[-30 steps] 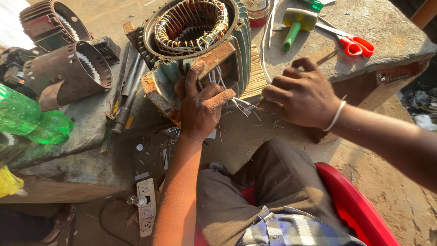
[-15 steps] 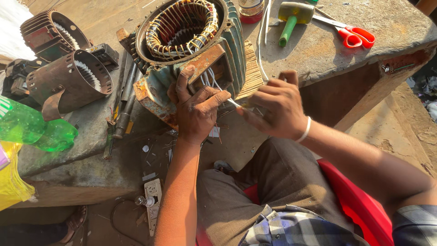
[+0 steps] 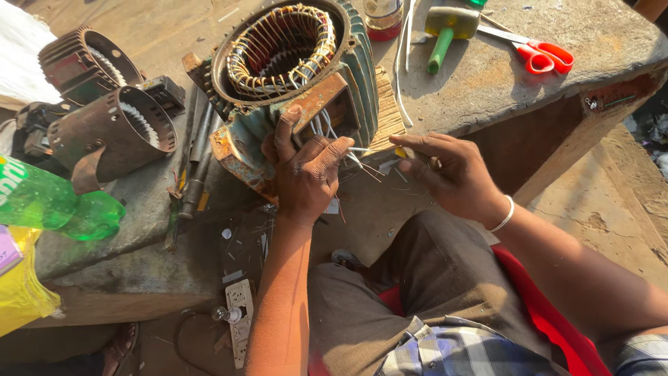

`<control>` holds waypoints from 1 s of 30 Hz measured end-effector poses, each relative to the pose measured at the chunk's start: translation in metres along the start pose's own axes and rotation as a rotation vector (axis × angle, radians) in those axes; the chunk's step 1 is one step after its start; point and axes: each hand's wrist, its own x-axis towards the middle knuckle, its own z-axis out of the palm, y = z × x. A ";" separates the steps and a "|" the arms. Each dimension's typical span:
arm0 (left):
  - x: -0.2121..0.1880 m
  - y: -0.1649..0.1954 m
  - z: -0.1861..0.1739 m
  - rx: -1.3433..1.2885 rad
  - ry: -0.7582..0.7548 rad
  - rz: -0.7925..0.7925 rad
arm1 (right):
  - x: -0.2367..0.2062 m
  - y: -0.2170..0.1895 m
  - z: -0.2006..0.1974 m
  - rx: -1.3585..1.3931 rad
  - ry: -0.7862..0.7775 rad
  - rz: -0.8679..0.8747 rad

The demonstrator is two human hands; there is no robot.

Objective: The person strips the insulation from several white electrical wires using a yellow utility knife. They hold the wires in their left hand and cut the outer sheath with the knife in their right hand, exposing the inner copper strands.

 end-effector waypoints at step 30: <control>-0.005 -0.004 0.005 -0.013 -0.005 -0.014 | -0.009 -0.005 -0.038 0.882 0.185 0.402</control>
